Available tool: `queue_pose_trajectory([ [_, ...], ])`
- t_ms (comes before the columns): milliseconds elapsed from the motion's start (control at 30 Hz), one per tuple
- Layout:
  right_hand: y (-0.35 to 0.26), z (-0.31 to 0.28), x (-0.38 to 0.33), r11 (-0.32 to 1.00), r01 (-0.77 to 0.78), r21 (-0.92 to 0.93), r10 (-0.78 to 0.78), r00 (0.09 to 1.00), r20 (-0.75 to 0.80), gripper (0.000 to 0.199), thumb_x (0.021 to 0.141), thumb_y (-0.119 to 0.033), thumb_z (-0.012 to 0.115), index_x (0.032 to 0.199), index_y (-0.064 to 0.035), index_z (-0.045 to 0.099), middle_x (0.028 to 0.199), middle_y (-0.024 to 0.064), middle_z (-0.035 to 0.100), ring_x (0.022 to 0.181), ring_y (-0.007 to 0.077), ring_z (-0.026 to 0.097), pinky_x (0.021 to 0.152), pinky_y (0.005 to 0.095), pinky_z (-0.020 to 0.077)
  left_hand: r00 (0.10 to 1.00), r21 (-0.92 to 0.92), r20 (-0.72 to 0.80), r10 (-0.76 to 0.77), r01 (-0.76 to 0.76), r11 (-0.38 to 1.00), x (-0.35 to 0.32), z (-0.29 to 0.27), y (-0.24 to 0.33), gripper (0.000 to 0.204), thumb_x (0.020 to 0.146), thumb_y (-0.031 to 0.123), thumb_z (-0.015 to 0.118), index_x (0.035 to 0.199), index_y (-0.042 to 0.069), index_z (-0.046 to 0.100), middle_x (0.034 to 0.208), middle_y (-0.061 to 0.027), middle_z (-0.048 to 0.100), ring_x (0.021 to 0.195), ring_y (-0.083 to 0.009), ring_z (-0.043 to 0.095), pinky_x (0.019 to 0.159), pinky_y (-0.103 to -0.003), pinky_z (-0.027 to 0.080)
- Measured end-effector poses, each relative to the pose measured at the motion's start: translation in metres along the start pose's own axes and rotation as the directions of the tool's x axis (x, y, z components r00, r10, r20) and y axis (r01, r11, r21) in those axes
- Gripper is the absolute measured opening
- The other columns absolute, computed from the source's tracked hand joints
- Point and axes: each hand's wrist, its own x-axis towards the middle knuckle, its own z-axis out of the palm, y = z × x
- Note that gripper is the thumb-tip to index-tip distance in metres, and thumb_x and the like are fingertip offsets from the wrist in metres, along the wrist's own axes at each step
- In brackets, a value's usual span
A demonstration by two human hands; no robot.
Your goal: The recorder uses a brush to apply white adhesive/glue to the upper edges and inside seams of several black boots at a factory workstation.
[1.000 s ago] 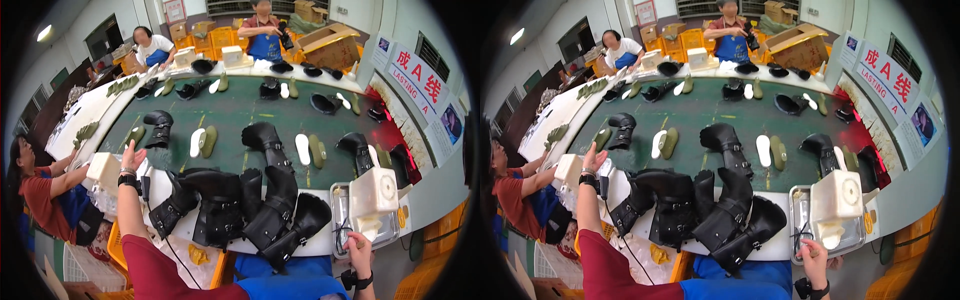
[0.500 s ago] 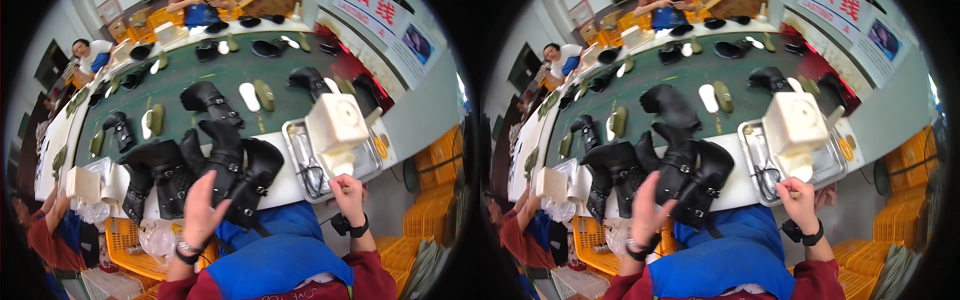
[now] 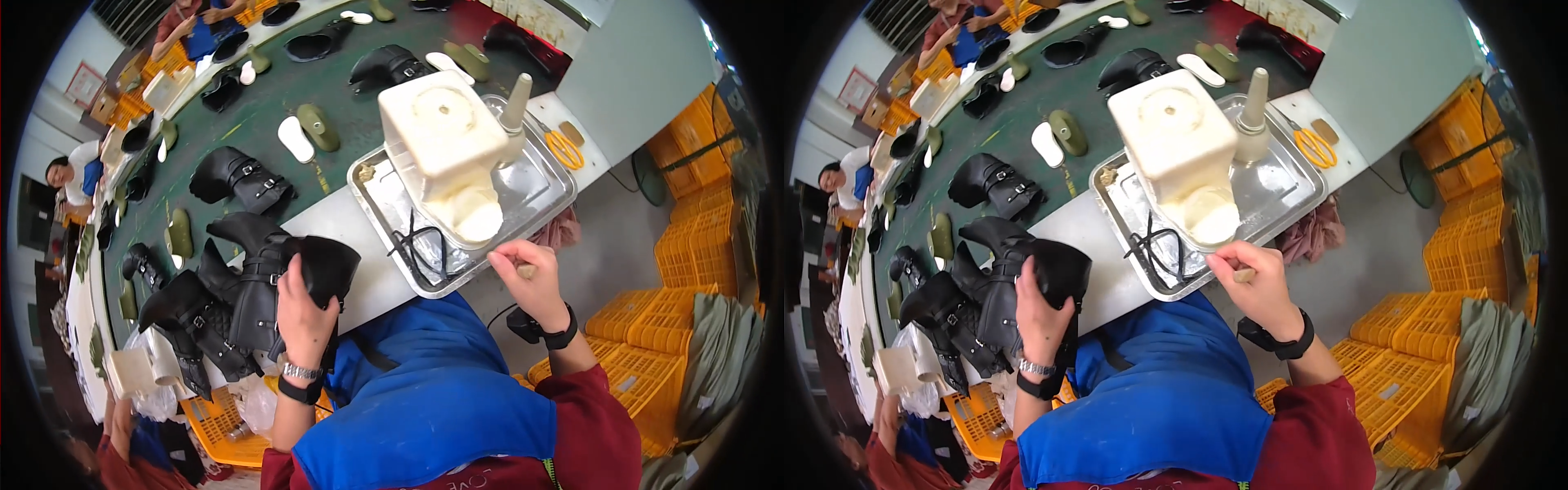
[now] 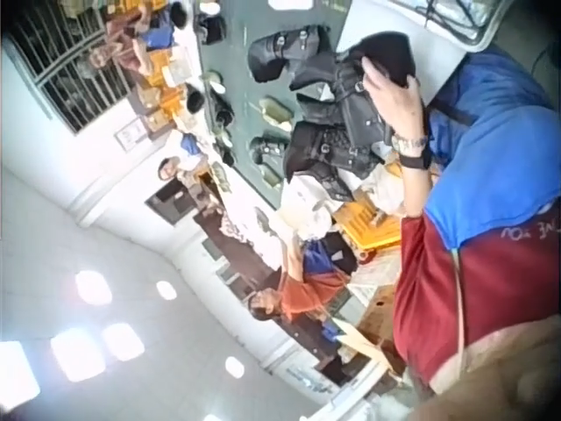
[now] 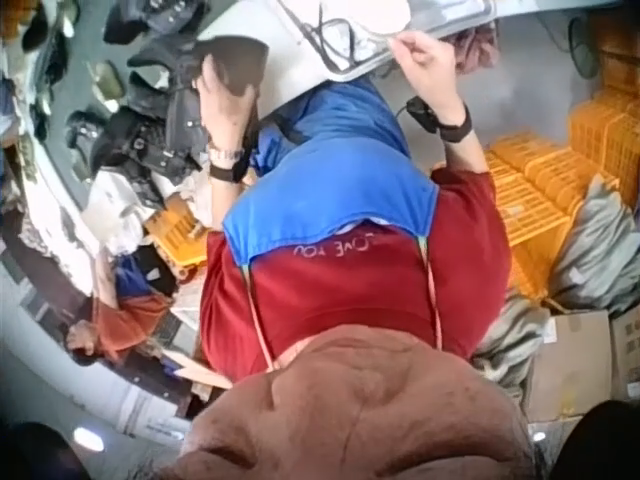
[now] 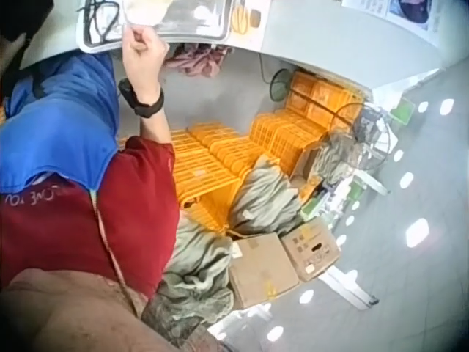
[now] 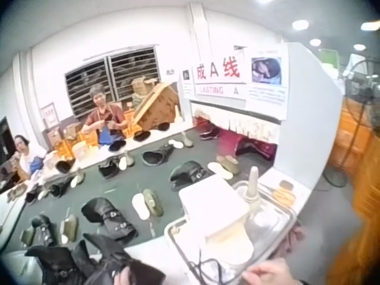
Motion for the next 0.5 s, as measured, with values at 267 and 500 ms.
queue_pose_trajectory([
  [267,-0.014,0.018,0.019,0.953,-0.103,0.283,0.042,0.976,0.213,0.017,0.080,-0.011,0.061,0.093,0.0002,0.062,0.066,0.0040,0.060,0.061,0.0065,0.054,0.058,0.0213,0.0440,1.000,-0.793,-0.015,-0.018,-0.001,0.609,-0.012,-0.021,0.009,0.062,0.064,0.004,0.071,0.118,-0.001,0.041,0.105,-0.0106,0.053,0.095,-0.0201,0.053,0.081,-0.032,0.044],
  [500,-0.033,0.015,0.033,0.928,-0.284,0.241,0.091,0.799,0.594,0.027,0.083,-0.026,0.058,0.077,0.0000,0.054,0.060,0.0022,0.055,0.055,0.0070,0.052,0.051,0.0220,0.0418,0.974,-0.822,0.161,0.157,0.044,0.568,-0.011,0.012,-0.006,0.046,0.067,0.015,0.072,0.105,-0.002,0.053,0.101,-0.0115,0.057,0.091,-0.0224,0.055,0.081,-0.033,0.044],
])
